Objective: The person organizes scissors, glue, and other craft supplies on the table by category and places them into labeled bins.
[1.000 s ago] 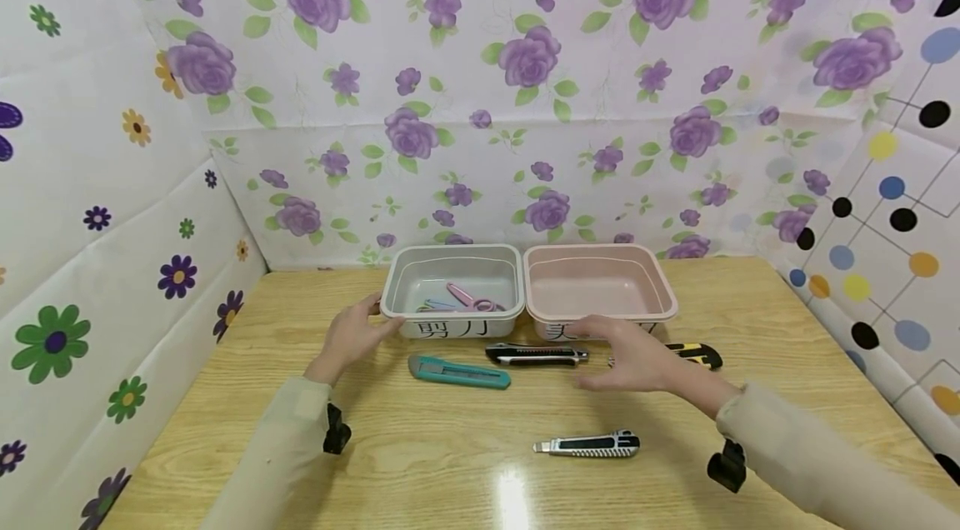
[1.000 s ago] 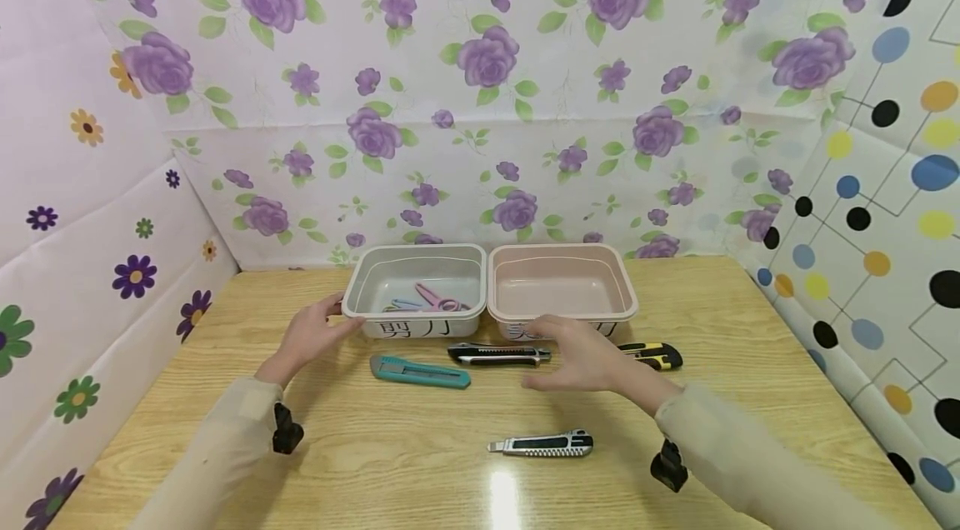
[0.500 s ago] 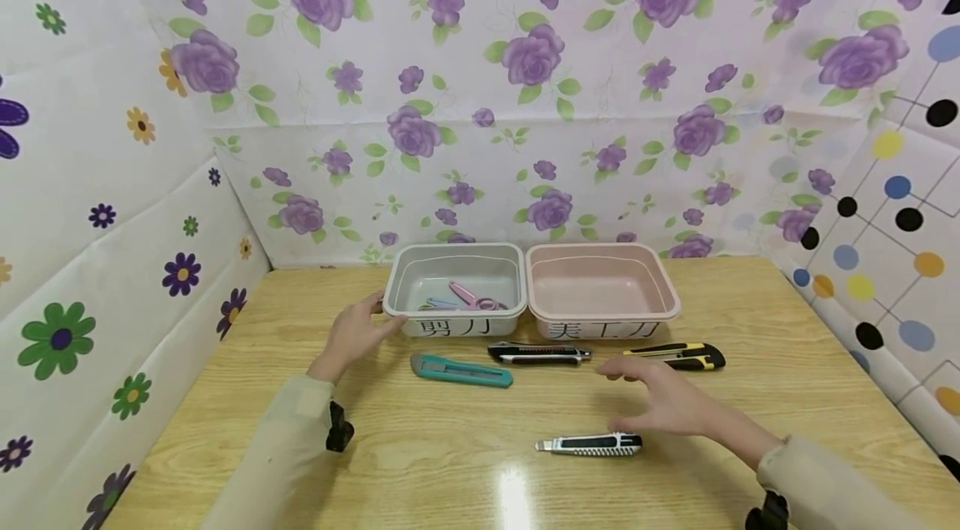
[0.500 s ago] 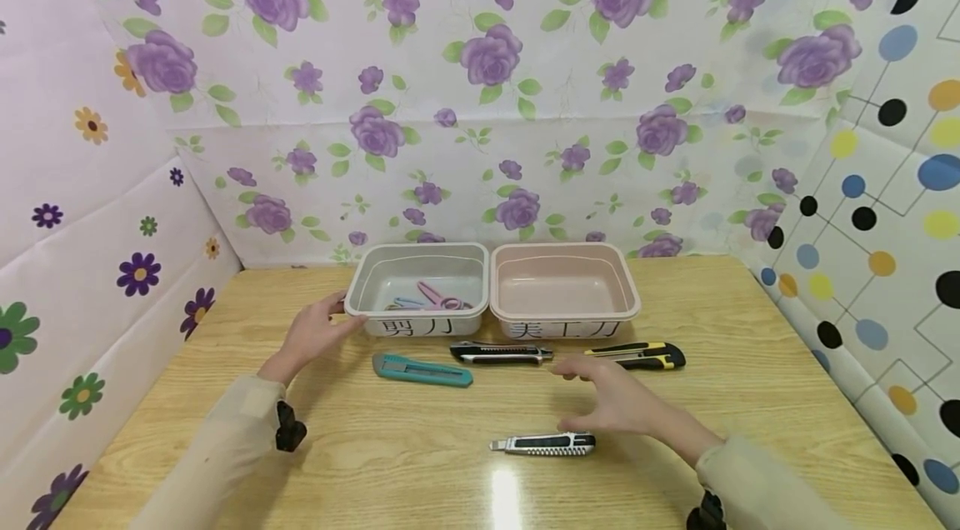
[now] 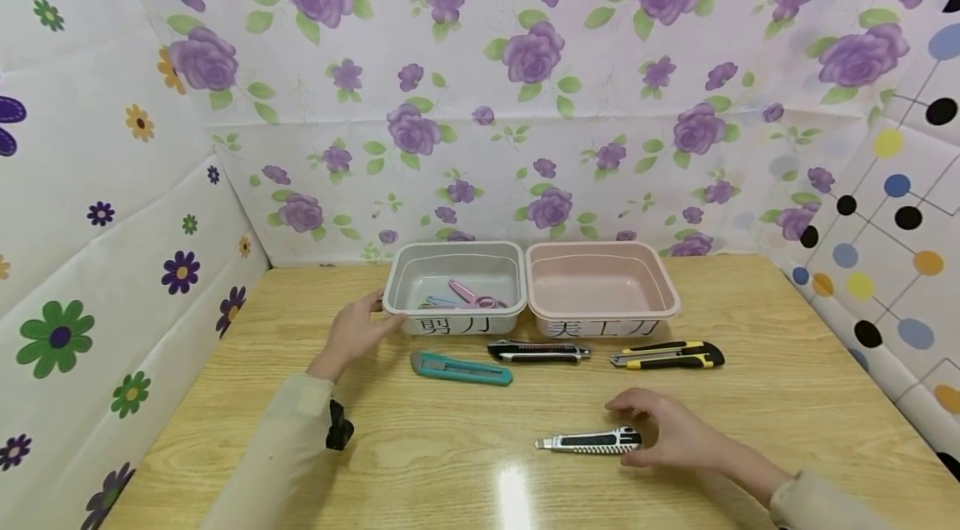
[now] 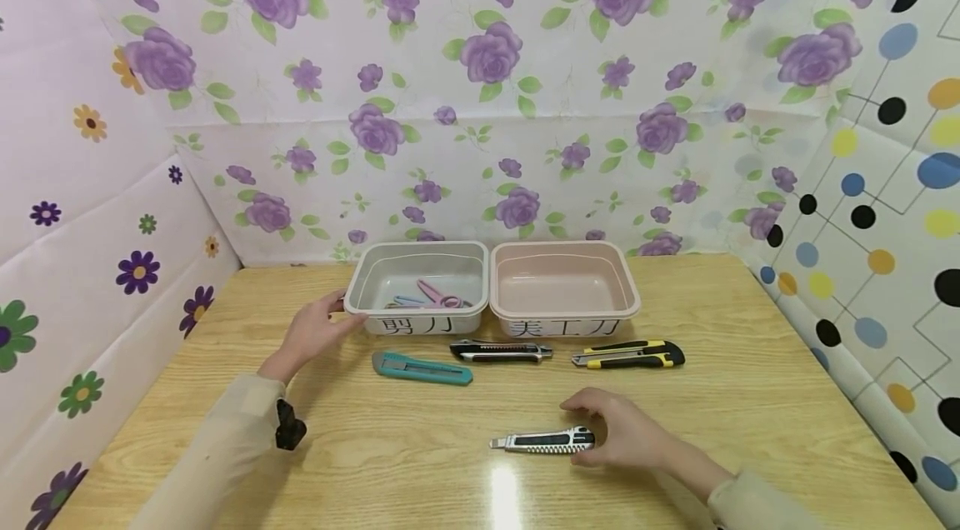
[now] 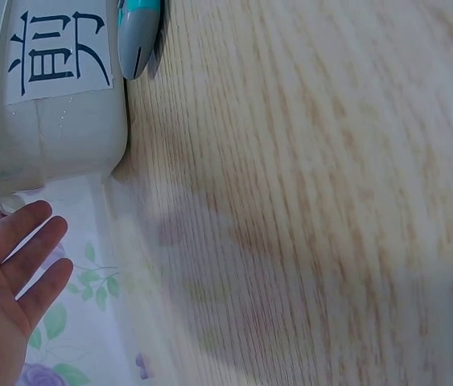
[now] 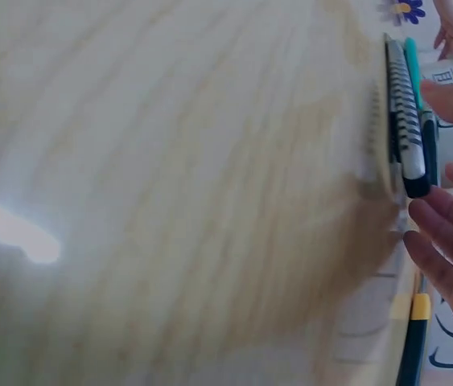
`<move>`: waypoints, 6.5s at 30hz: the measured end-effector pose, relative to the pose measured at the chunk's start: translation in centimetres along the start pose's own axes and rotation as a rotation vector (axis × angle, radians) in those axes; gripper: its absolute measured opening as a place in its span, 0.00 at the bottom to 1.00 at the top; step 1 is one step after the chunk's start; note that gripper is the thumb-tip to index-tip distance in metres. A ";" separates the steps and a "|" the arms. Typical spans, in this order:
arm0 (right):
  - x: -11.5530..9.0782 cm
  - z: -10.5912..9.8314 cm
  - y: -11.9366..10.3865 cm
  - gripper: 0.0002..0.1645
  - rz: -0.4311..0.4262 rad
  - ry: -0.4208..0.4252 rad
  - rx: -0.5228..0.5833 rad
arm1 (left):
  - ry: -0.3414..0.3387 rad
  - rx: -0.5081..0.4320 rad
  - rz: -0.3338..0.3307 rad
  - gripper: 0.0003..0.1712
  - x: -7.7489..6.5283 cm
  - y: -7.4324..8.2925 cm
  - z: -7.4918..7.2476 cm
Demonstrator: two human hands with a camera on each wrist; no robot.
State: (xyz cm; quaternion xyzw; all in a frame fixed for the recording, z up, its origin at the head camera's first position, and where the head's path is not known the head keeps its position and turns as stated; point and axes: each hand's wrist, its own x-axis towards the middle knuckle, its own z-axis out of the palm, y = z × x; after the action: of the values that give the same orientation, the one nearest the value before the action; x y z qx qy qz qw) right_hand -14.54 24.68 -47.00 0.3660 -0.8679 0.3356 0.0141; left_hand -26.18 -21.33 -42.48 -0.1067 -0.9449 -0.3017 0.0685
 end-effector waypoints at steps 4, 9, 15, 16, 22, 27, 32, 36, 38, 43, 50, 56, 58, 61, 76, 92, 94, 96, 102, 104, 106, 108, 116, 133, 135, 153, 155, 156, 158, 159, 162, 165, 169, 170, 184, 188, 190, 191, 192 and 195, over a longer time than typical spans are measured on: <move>-0.1 0.6 0.2 0.35 -0.004 -0.010 0.001 | -0.003 0.002 0.001 0.39 0.1 -0.1 0.1; 0.3 1.1 0.4 0.33 -0.001 -0.019 0.003 | -0.007 0.001 -0.010 0.40 0.1 -0.3 0.2; 0.4 1.7 0.7 0.21 -0.017 -0.048 0.071 | -0.002 -0.007 -0.003 0.39 0.1 -0.3 0.2; 0.5 1.7 0.7 0.19 -0.011 -0.056 0.083 | -0.001 -0.008 -0.003 0.39 0.1 -0.2 0.2; 0.5 1.7 0.7 0.16 0.013 -0.081 0.116 | -0.003 -0.007 -0.001 0.40 0.1 -0.2 0.2; 0.6 1.5 0.6 0.15 0.014 -0.062 0.125 | 0.000 -0.003 -0.006 0.40 0.2 -0.3 0.2; 0.8 1.2 0.4 0.15 -0.016 -0.023 0.094 | 0.004 0.000 -0.007 0.41 0.1 -0.2 0.1; 1.1 0.9 0.3 0.15 -0.044 -0.010 0.083 | 0.001 0.000 -0.011 0.41 0.2 -0.3 0.2; 1.3 0.7 0.3 0.15 -0.054 -0.010 0.078 | -0.001 0.004 -0.010 0.41 0.2 -0.4 0.2; 1.8 0.1 0.4 0.15 -0.052 -0.007 0.065 | -0.006 0.012 -0.008 0.41 0.2 -0.3 0.2; 2.7 -1.3 0.4 0.14 -0.102 0.038 0.003 | -0.006 0.010 0.002 0.40 0.1 -0.2 0.1; 3.5 -2.6 0.3 0.15 -0.113 0.040 -0.045 | 0.000 0.009 0.002 0.40 0.1 -0.2 0.1; 3.7 -3.0 0.3 0.15 -0.099 0.033 -0.066 | 0.000 0.009 -0.001 0.40 0.1 -0.3 0.0; 4.0 -3.6 0.3 0.16 -0.090 0.030 -0.101 | -0.002 0.008 -0.006 0.40 0.1 -0.3 -0.1; 6.1 -7.4 0.9 0.15 -0.041 0.031 -0.071 | 0.004 0.014 0.016 0.39 0.2 -0.5 0.0; 7.9 -10.4 2.1 0.16 -0.059 0.119 -0.246 | 0.004 0.028 0.013 0.39 0.1 -0.3 0.1; 8.1 -10.7 2.3 0.16 -0.034 0.114 -0.255 | 0.002 0.032 0.009 0.39 0.2 -0.4 0.1; 8.3 -11.0 2.6 0.16 -0.007 0.113 -0.257 | 0.001 0.034 0.001 0.39 0.3 -0.4 0.2; 9.1 -11.7 3.4 0.17 0.053 0.128 -0.257 | -0.001 0.036 0.005 0.39 0.3 -0.4 0.0; 9.4 -11.8 3.8 0.17 0.057 0.137 -0.275 | 0.000 0.039 0.010 0.40 0.3 -0.4 0.0; 9.7 -11.9 4.0 0.17 0.060 0.142 -0.294 | 0.002 0.035 0.004 0.39 0.2 -0.4 -0.1; 10.0 -11.8 4.3 0.17 0.063 0.150 -0.306 | 0.001 0.034 0.006 0.39 0.2 -0.4 -0.1; 10.9 -11.3 4.9 0.17 0.081 0.154 -0.332 | -0.001 0.047 0.011 0.40 0.1 -0.8 -0.1; 12.1 -10.1 6.1 0.16 0.119 0.154 -0.285 | -0.001 0.032 0.013 0.40 0.2 -0.4 0.1; 12.1 -9.9 6.1 0.15 0.126 0.152 -0.286 | 0.000 0.031 0.012 0.40 0.2 -0.4 0.1; 12.5 -9.4 6.9 0.14 0.129 0.111 -0.283 | 0.006 0.023 0.019 0.39 0.2 -0.5 0.0; 12.5 -9.3 7.1 0.14 0.134 0.104 -0.279 | 0.009 0.024 0.018 0.39 0.3 -0.6 0.0; 12.5 -9.3 7.1 0.14 0.133 0.104 -0.278 | 0.009 0.026 0.020 0.39 0.2 -0.6 0.0; 12.5 -9.2 7.3 0.14 0.136 0.102 -0.278 | 0.010 0.029 0.018 0.40 0.2 -0.6 0.0; 12.5 -9.1 7.4 0.14 0.139 0.101 -0.275 | 0.010 0.031 0.017 0.40 0.2 -0.6 0.0; 12.5 -9.0 7.6 0.14 0.147 0.098 -0.263 | 0.007 0.030 0.012 0.40 0.2 -0.5 0.0; 12.6 -8.9 7.8 0.15 0.147 0.091 -0.241 | 0.000 0.028 0.005 0.40 0.2 -0.4 0.0; 12.8 -8.7 8.0 0.15 0.145 0.100 -0.222 | -0.007 0.031 -0.001 0.40 0.1 -0.4 0.1; 12.8 -8.6 8.1 0.15 0.142 0.103 -0.223 | -0.007 0.031 -0.002 0.40 0.1 -0.4 0.0; 13.2 -8.2 8.0 0.12 0.122 0.121 -0.240 | -0.001 0.026 -0.002 0.40 0.3 -0.5 0.1; 13.4 -8.3 8.1 0.14 0.136 0.121 -0.230 | -0.003 0.025 -0.002 0.41 0.2 -0.5 0.2; 13.5 -8.5 8.1 0.15 0.125 0.129 -0.220 | -0.003 0.026 -0.002 0.41 0.2 -0.5 0.2; 13.5 -8.6 8.1 0.16 0.117 0.135 -0.214 | -0.003 0.025 -0.002 0.41 0.2 -0.5 0.2; 13.5 -8.8 8.1 0.16 0.110 0.143 -0.203 | -0.002 0.023 -0.003 0.41 0.3 -0.5 0.2; 13.5 -9.4 7.8 0.16 0.097 0.161 -0.180 | 0.001 0.022 0.002 0.40 0.3 -0.5 0.2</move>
State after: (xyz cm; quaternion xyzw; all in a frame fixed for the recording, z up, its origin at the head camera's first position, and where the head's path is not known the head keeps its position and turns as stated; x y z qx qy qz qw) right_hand -31.51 25.79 -40.56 0.2926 -0.9074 0.2847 0.1003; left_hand -26.58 -21.58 -42.85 -0.1070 -0.9480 -0.2913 0.0705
